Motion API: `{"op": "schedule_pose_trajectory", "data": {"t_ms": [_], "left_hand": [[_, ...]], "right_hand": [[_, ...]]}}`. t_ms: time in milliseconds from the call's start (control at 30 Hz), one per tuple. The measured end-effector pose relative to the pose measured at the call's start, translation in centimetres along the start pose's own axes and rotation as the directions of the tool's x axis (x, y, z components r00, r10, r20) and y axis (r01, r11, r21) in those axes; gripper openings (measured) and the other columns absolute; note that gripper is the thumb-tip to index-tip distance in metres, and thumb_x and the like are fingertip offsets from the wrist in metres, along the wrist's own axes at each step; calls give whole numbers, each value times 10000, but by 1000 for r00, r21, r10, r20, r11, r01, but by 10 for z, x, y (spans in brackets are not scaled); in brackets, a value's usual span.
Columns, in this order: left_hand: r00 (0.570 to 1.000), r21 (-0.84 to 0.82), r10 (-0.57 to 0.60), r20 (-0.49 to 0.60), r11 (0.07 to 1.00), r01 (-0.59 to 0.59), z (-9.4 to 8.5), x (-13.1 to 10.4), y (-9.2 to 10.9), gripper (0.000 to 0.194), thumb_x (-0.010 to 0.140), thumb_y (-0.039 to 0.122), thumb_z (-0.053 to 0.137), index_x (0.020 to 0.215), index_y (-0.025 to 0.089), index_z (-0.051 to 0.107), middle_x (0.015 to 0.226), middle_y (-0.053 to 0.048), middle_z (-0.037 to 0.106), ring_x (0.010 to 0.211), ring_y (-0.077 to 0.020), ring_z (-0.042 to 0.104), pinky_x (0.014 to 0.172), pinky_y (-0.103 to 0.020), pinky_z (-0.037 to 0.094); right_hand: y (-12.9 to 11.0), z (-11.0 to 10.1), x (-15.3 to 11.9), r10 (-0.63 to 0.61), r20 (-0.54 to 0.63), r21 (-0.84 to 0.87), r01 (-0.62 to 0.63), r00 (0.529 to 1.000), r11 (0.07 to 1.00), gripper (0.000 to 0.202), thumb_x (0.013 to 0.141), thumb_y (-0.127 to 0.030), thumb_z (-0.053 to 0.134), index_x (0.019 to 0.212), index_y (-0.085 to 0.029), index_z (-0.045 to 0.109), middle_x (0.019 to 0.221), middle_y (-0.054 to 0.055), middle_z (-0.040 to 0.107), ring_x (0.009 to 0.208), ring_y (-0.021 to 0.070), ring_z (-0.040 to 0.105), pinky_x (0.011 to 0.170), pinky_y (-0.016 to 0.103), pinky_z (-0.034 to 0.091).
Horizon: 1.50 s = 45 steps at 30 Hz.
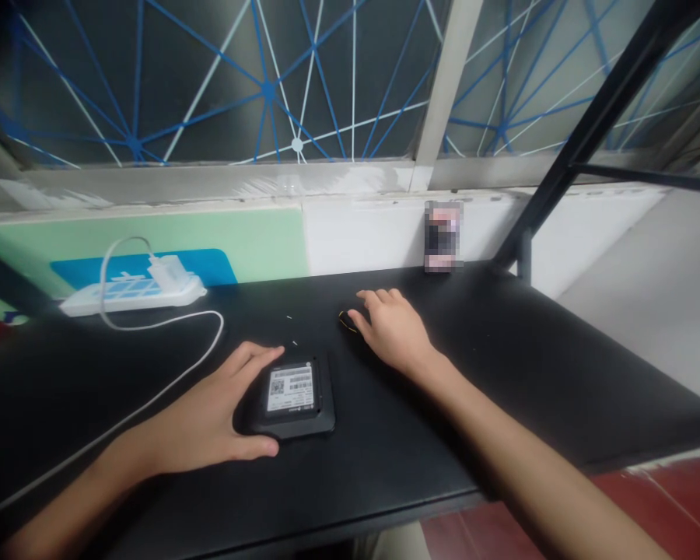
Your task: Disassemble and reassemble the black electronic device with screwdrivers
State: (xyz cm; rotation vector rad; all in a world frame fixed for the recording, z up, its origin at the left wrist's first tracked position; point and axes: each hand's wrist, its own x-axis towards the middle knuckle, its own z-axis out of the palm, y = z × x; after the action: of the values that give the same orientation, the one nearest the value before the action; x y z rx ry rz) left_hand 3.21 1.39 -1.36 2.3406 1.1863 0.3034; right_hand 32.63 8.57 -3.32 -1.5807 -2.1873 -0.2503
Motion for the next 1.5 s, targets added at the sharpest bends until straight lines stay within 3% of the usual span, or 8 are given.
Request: {"op": "schedule_pose_trajectory", "data": {"t_ms": [167, 333, 500, 600, 700, 867, 1133, 1500], "left_hand": [[999, 4, 49, -5, 999, -49, -1, 0, -4, 1019, 727, 577, 801, 1548, 284, 273, 1445, -112, 406, 1307, -365, 488, 1114, -537, 426], [996, -29, 87, -27, 996, -88, 0, -2, -8, 1022, 710, 578, 822, 1548, 308, 303, 1458, -111, 412, 1315, -377, 480, 1113, -549, 419], [996, -36, 90, -3, 995, -90, 0, -3, -10, 1060, 695, 576, 834, 1559, 296, 287, 1491, -117, 384, 1347, -376, 454, 1134, -530, 406], [996, -39, 85, 5, 996, -84, 0, -4, -10, 1052, 705, 575, 827, 1561, 294, 284, 1513, -114, 365, 1362, -374, 441, 1146, -524, 397], [997, -57, 72, 4, 996, -72, 1, -5, -11, 1034, 718, 558, 818, 1563, 315, 273, 1539, -105, 344, 1367, -382, 439, 1138, -530, 406], [999, -38, 42, -4, 998, -42, 3, -6, -12, 1046, 723, 589, 790, 1568, 275, 258, 1566, -135, 318, 1408, -410, 376, 1155, -577, 360], [1000, -44, 21, 17, 999, -20, 1, -5, -9, 1050, 715, 629, 778, 1559, 253, 279, 1544, -133, 360, 1411, -395, 362, 1164, -574, 345], [999, -73, 38, 36, 997, -35, 1, -3, -10, 1174, 621, 720, 818, 1555, 231, 301, 1535, -157, 364, 1408, -413, 356, 1170, -585, 336]], "right_hand": [[2, 6, 5, -93, 117, -75, 102, 989, 992, 468, 951, -472, 536, 1259, -140, 652, 998, 143, 721, 934, 305, 623, 886, 466, 535], [-9, 5, 5, -117, 179, -93, 135, 977, 986, 365, 964, -346, 509, 1233, -153, 661, 956, 139, 728, 901, 307, 648, 822, 455, 549], [-6, -11, 7, 50, -112, 131, -35, 993, 991, 426, 958, -360, 524, 1330, -163, 586, 919, 107, 696, 788, 256, 662, 717, 418, 565], [0, -22, 7, 207, -325, 421, -55, 923, 906, 508, 954, -414, 556, 1420, -218, 499, 845, 60, 653, 625, 199, 624, 648, 411, 562], [2, -23, 4, 334, -383, 625, -25, 861, 781, 476, 954, -439, 563, 1394, -276, 484, 839, 39, 632, 575, 191, 630, 608, 423, 570], [-8, -10, -4, 362, -293, 771, -5, 885, 637, 403, 948, -439, 576, 1311, -297, 472, 946, 57, 633, 695, 226, 709, 718, 463, 613], [-23, 3, -11, 316, -206, 843, 4, 926, 538, 352, 929, -407, 631, 1218, -285, 471, 1015, 26, 661, 773, 182, 752, 718, 355, 623], [-23, 5, -12, 320, -175, 885, 6, 931, 466, 344, 915, -376, 666, 1196, -278, 494, 1074, 31, 683, 823, 176, 760, 787, 356, 645]]}}
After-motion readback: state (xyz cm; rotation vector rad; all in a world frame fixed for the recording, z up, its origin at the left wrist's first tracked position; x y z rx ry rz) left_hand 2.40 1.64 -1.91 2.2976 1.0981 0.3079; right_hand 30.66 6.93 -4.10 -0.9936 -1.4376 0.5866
